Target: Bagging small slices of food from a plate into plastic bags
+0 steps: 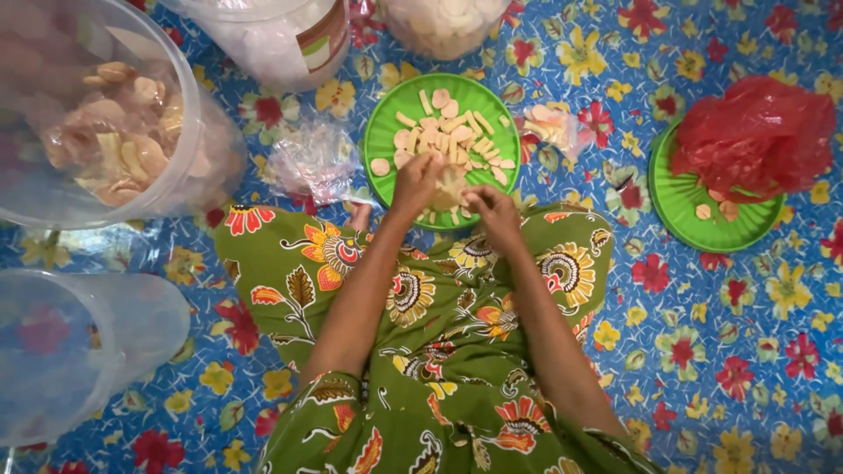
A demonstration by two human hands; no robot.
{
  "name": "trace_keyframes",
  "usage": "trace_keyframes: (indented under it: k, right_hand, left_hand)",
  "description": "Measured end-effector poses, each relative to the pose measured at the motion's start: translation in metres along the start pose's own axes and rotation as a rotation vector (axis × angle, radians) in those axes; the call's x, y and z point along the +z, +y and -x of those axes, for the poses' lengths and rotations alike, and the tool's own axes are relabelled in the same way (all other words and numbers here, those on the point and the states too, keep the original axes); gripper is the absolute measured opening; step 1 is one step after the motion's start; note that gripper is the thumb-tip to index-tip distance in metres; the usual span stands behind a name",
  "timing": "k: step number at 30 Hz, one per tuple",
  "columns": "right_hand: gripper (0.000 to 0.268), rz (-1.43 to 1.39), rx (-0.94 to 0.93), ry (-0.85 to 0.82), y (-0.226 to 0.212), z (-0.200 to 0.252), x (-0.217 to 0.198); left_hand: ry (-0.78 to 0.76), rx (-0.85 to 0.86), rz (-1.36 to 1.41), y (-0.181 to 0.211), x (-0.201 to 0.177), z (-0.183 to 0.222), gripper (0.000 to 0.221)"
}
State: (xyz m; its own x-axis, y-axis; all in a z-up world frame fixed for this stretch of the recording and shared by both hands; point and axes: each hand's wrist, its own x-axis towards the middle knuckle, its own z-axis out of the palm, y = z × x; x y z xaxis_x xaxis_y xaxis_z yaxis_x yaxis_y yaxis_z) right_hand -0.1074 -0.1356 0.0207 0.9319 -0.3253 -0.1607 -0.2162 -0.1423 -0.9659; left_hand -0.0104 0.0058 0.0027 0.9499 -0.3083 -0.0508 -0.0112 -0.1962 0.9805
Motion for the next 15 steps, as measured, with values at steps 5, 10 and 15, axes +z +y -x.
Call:
trace_keyframes:
  k: [5,10,15]
  right_hand:
    - [0.015,-0.089,-0.065,0.182,-0.039,-0.013,-0.03]
    - [0.006,-0.372,-0.092,0.453,-0.026,-0.063,-0.075]
    - [0.043,-0.731,0.046,0.517,0.054,-0.089,-0.111]
  left_hand:
    - [0.182,-0.029,0.003,-0.001,-0.013,-0.013,0.022]
    - [0.169,-0.066,0.155,-0.005,-0.011,-0.012,0.017]
    - [0.086,-0.031,0.125,-0.022,-0.007,-0.017,0.022]
